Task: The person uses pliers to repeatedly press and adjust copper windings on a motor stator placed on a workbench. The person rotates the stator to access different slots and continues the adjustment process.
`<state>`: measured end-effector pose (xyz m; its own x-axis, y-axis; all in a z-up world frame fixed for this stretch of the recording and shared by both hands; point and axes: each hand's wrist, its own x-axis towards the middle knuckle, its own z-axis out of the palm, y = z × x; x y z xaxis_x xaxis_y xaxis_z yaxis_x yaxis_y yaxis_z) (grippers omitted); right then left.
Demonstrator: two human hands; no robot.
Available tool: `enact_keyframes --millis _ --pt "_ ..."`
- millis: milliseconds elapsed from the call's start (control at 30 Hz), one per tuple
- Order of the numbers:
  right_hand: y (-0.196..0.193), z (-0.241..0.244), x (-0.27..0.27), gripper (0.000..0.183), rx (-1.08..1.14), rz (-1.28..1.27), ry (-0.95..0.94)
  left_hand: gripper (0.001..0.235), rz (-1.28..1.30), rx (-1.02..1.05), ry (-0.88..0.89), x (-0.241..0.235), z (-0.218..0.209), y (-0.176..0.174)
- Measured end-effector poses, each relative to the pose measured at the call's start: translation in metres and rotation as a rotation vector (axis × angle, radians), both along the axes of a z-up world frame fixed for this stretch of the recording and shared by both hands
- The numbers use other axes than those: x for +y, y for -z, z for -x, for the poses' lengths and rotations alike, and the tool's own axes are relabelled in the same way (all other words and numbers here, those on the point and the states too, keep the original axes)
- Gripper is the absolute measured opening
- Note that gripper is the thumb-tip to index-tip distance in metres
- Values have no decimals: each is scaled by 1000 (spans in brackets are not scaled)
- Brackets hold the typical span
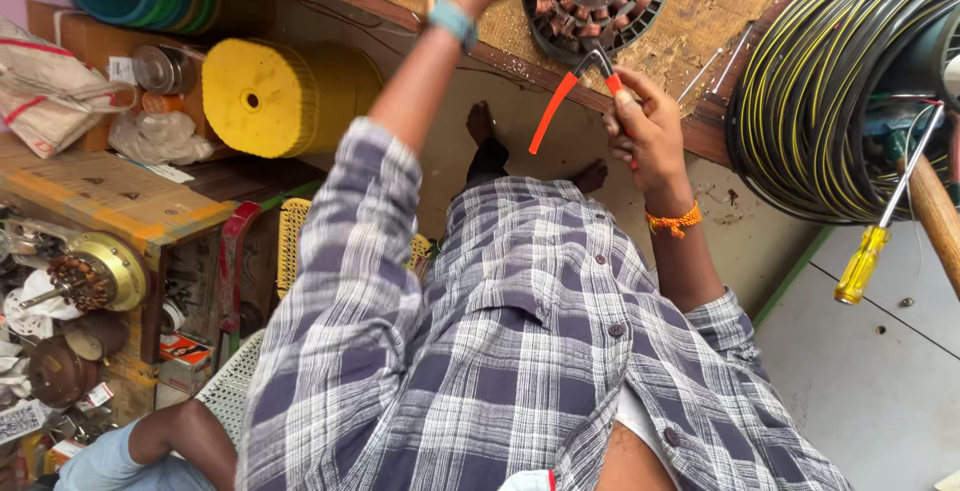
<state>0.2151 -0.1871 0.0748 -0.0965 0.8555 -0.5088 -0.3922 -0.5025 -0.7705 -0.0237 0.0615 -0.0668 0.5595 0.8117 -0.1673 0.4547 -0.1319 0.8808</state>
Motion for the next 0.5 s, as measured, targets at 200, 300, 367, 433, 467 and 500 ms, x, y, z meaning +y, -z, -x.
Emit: enact_keyframes --millis 200,300,367,433,467,500 --pt "23 -3 -14 65 108 -274 18 40 -122 430 -473 -173 20 -116" --pt "29 4 -12 58 -38 -189 89 29 -28 312 -334 -249 5 -152" --pt "27 9 -8 65 112 -106 76 29 -125 363 -309 -271 -13 -164" --pt "22 10 -1 71 330 -8 -64 27 -164 479 -259 -276 -27 -168" --pt "21 10 2 73 474 52 -199 28 -152 570 -222 -275 -33 -168" --pt "19 7 4 77 612 114 -332 30 -138 657 -183 -276 -39 -167"
